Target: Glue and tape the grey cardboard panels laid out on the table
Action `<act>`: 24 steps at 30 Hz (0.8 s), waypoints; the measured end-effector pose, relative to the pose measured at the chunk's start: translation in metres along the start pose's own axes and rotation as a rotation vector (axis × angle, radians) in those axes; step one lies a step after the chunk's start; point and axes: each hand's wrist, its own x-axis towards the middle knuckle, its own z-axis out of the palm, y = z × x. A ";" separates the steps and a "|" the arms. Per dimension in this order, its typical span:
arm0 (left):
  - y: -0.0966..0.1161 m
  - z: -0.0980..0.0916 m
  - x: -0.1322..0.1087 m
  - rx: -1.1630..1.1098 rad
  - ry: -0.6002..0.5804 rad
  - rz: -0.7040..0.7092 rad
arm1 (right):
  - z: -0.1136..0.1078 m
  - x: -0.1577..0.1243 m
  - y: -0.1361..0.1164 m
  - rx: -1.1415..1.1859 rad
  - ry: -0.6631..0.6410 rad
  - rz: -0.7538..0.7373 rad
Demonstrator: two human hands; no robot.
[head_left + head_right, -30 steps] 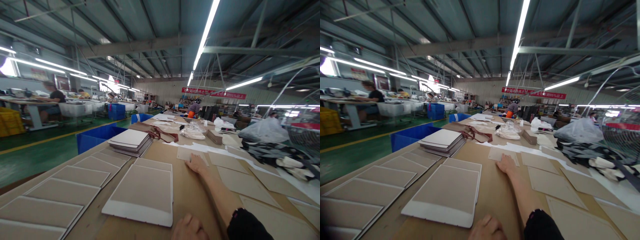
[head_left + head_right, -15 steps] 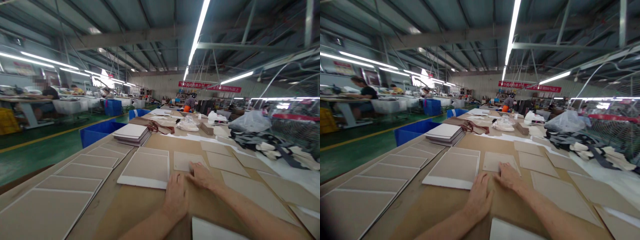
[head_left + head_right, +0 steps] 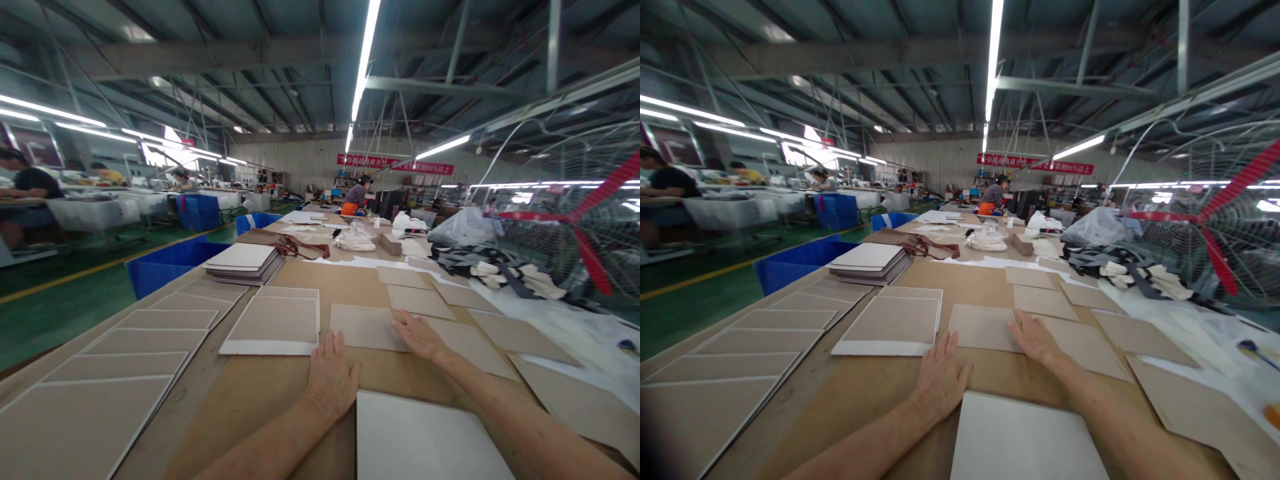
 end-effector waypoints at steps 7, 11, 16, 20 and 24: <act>-0.003 -0.002 -0.001 -0.027 -0.066 0.024 | 0.022 0.006 0.004 -0.012 -0.012 0.041; -0.005 -0.004 -0.001 -0.050 -0.054 0.027 | 0.029 0.016 0.009 0.280 0.086 0.177; -0.005 -0.011 0.000 -0.103 -0.103 -0.011 | 0.015 0.016 0.007 0.927 0.191 0.292; -0.004 -0.014 0.000 -0.145 -0.144 -0.022 | 0.009 0.007 -0.019 1.344 0.310 0.265; -0.004 -0.012 0.002 -0.148 -0.139 -0.029 | 0.023 0.003 -0.048 1.415 0.314 0.151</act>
